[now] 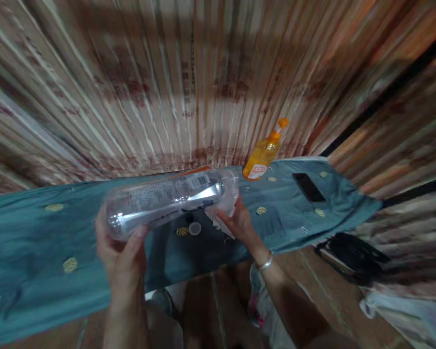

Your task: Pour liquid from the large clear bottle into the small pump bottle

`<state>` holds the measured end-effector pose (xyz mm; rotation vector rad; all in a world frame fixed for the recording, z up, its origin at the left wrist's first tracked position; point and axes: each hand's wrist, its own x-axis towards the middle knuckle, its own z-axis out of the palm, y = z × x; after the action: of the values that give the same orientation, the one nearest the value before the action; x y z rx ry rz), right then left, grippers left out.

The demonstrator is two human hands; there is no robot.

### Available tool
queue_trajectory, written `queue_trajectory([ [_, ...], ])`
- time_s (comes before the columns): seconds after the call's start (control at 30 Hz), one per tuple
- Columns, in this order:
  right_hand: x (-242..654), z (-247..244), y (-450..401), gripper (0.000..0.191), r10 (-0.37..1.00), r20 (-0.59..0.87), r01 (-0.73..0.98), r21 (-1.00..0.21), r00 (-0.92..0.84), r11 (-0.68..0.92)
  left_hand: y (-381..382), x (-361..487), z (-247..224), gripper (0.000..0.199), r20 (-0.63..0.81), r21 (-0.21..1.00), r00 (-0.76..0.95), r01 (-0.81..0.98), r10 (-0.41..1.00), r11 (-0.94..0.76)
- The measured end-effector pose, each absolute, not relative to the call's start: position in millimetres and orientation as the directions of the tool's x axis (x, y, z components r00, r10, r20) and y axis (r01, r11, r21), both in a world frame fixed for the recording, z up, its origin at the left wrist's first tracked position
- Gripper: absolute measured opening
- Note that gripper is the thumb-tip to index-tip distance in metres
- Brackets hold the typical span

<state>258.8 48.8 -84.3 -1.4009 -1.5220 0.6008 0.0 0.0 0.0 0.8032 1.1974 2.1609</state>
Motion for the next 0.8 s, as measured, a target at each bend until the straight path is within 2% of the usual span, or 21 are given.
queue_trajectory([
  [0.17, 258.2, -89.6, 49.8, 0.082, 0.936, 0.321, 0.504, -0.838, 0.142, 0.211, -3.9, -3.6, -5.8, 0.096, 0.274, 0.881, -0.661, -0.119, 0.699, -0.457],
  [0.4, 254.7, -83.9, 48.6, 0.102, 0.953, 0.249, 0.468, -0.872, 0.175, 0.142, -2.0, -3.5, -6.4, 0.088, 0.337, 0.875, -0.624, -0.068, 0.705, -0.479],
  [0.6, 252.7, -82.9, 49.3, 0.090, 0.939, 0.306, 0.483, -0.853, 0.158, 0.197, -2.1, -3.8, -3.1, 0.091, 0.286, 0.879, -0.651, -0.113, 0.703, -0.462],
  [0.8, 254.1, -86.1, 51.2, 0.101, 0.946, 0.277, 0.499, -0.852, 0.170, 0.159, -2.2, -1.1, 0.3, 0.085, 0.310, 0.884, -0.638, -0.080, 0.705, -0.461],
])
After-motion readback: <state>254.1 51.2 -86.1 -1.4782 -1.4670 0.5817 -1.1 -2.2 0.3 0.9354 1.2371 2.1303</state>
